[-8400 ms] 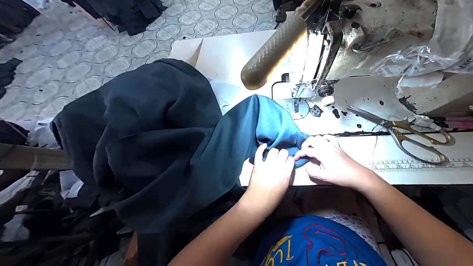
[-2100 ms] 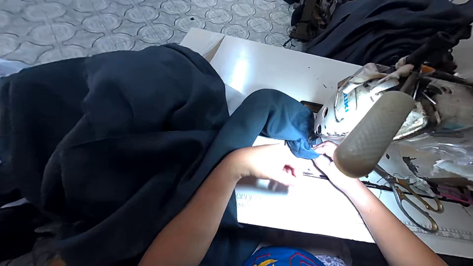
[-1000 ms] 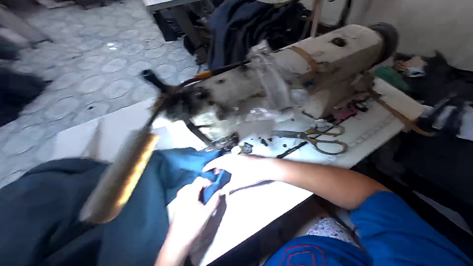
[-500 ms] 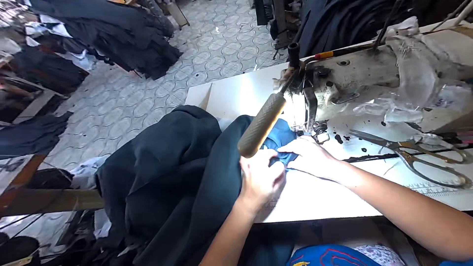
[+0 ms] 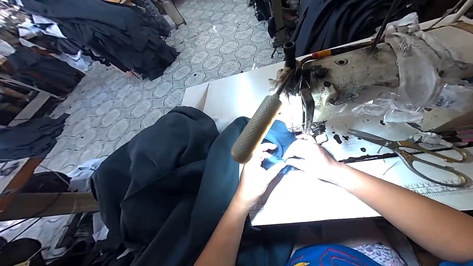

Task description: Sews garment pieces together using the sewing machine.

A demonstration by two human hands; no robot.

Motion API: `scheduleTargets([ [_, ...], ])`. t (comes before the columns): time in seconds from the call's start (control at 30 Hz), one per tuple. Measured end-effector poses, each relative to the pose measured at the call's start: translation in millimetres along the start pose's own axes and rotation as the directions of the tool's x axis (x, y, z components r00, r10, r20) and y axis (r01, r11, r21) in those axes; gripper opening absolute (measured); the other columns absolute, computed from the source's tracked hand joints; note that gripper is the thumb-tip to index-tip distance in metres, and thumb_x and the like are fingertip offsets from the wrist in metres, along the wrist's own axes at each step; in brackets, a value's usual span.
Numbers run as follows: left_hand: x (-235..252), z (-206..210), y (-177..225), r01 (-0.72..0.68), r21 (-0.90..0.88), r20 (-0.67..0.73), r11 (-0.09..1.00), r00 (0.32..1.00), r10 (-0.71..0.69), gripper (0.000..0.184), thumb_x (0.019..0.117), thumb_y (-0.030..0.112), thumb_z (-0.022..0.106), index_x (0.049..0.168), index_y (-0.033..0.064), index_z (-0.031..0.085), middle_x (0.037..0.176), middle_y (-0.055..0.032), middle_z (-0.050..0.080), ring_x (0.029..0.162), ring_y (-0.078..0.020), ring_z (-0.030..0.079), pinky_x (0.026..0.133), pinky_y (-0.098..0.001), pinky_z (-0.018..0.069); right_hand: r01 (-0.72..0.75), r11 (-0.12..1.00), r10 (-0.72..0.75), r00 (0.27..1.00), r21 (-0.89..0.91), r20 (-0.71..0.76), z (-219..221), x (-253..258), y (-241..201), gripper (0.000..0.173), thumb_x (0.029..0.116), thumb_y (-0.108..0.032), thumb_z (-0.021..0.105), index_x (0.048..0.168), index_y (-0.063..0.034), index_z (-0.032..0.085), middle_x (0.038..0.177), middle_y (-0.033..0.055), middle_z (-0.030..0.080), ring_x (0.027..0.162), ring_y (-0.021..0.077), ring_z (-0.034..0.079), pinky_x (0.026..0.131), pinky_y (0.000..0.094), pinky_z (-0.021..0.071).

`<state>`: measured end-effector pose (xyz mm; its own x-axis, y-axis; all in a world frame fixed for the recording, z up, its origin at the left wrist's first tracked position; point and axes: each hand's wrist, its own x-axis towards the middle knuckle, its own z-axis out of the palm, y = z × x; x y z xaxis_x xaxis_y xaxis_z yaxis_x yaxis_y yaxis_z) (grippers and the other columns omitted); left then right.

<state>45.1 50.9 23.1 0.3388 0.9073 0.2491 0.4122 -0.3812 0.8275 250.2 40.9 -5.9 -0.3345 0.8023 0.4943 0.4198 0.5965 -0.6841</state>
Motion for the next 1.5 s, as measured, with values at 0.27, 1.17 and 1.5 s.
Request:
scheduleTargets([
  [0.27, 4.8, -6.1, 4.7, -0.016, 0.04, 0.151, 0.999, 0.989, 0.01, 0.022, 0.0934, 0.019, 0.067, 0.078, 0.0039, 0.073, 0.078, 0.0023, 0.059, 0.081, -0.0013, 0.055, 0.08, -0.02, 0.0437, 0.073, 0.994, -0.076, 0.996, -0.077, -0.036, -3.6, -6.1, 1.9, 0.026, 0.0961, -0.013, 0.06, 0.116, -0.0063, 0.076, 0.116, 0.0111, 0.075, 0.113, 0.0265, 0.07, 0.104, 0.0545, 0.0468],
  [1.17, -1.2, 25.5, -7.7, -0.493, 0.413, 0.369, 0.766, 0.859, 0.354, 0.037, 0.1049, 0.029, 0.044, 0.097, 0.0164, 0.078, 0.11, -0.0016, 0.076, 0.106, -0.0198, 0.068, 0.096, -0.0479, 0.0407, 0.026, 0.841, 0.039, 0.993, -0.541, 0.108, -12.6, -47.6, -14.8, 0.029, 0.0961, -0.024, 0.055, 0.093, -0.0099, 0.08, 0.096, 0.0112, 0.077, 0.099, 0.0322, 0.073, 0.098, 0.0555, 0.0491],
  [1.5, 8.9, 42.1, -10.4, -0.314, 0.518, 0.319, 0.795, 0.934, 0.161, 0.039, 0.1041, 0.035, 0.045, 0.128, 0.0157, 0.069, 0.138, -0.0097, 0.064, 0.136, -0.0272, 0.054, 0.116, -0.0583, 0.0316, -0.273, 0.863, 0.364, 0.919, -0.425, 0.149, -29.4, 0.9, 9.1, 0.022, 0.0937, -0.019, 0.064, 0.102, -0.0053, 0.079, 0.102, 0.0169, 0.075, 0.103, 0.0322, 0.07, 0.095, 0.0518, 0.0514],
])
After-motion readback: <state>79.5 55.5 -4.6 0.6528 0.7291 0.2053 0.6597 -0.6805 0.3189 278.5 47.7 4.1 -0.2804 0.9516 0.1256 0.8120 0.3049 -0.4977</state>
